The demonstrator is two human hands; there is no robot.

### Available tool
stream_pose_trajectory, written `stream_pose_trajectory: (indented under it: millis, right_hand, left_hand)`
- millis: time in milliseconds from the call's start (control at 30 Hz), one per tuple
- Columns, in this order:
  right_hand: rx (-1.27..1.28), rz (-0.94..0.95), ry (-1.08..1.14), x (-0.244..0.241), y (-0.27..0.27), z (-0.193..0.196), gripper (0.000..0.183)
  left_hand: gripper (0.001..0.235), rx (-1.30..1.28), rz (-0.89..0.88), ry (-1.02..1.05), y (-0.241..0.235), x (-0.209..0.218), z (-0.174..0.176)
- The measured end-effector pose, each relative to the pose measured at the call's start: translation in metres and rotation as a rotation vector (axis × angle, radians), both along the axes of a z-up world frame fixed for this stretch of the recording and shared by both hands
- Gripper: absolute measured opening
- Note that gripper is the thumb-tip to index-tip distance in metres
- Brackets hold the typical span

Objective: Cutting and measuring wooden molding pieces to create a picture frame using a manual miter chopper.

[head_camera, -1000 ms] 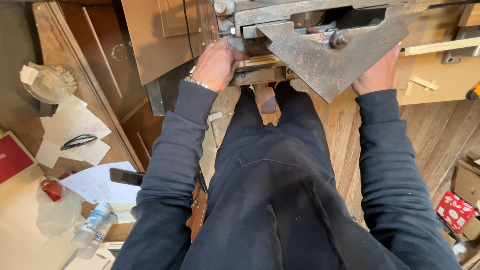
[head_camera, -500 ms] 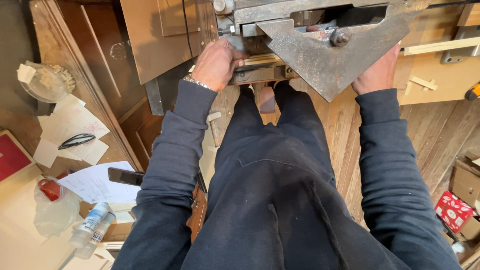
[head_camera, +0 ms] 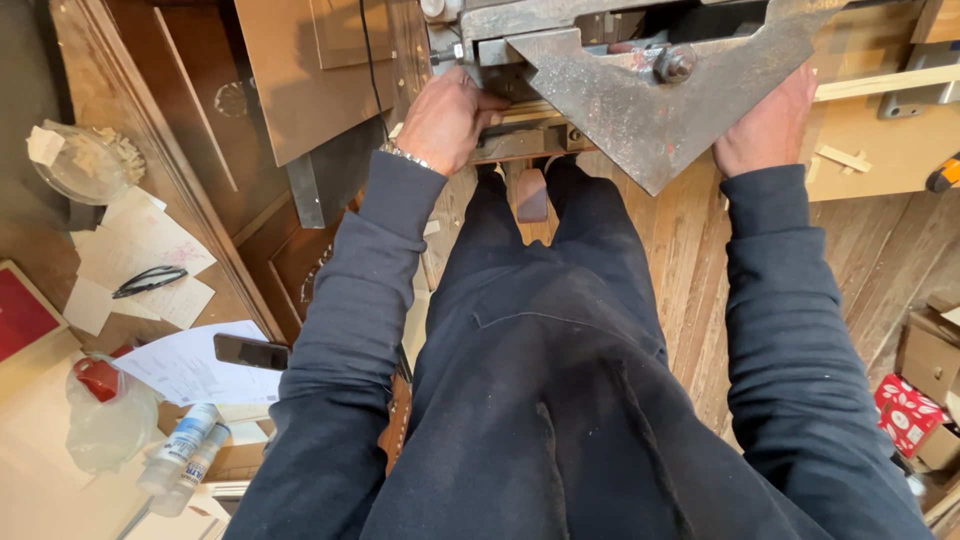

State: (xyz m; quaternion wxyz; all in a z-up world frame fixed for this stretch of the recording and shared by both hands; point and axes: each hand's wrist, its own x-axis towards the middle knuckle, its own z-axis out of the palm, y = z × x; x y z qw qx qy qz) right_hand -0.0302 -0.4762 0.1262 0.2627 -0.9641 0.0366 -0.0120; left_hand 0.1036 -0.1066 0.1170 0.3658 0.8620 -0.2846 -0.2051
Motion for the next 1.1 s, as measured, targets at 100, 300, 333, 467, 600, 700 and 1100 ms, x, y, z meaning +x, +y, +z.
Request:
stream_pose_trajectory:
  millis: [100, 300, 333, 467, 600, 700, 1100]
  right_hand:
    - [-0.014, -0.093, 0.02, 0.005, 0.007, -0.014, 0.022]
    - [0.19, -0.319, -0.055, -0.004, 0.015, -0.046, 0.025]
    - [0.071, -0.271, -0.155, -0.005, 0.014, -0.037, 0.026]
    - [0.157, -0.598, -0.253, -0.04, -0.036, -0.044, 0.02]
    - [0.366, -0.906, -0.389, -0.121, -0.112, -0.092, 0.022]
    - [0.008, -0.98, -0.211, -0.193, -0.166, -0.137, 0.011]
    - [-0.347, -0.589, 0.211, -0.177, -0.205, -0.128, 0.021]
  left_hand:
    - [0.017, -0.002, -0.029, -0.025, -0.001, 0.004, -0.001]
    - [0.017, -0.023, -0.043, 0.046, 0.006, 0.007, 0.006]
    - [0.017, -0.026, -0.055, 0.04, 0.007, 0.008, 0.007]
    - [0.016, 0.063, -0.099, 0.066, 0.004, 0.013, 0.006]
    - [0.017, 0.051, -0.203, -0.017, 0.028, 0.01, -0.031]
    - [0.04, -0.052, -0.31, -0.117, 0.046, 0.011, -0.055]
    - [0.025, 0.062, -0.226, 0.031, 0.025, 0.022, -0.123]
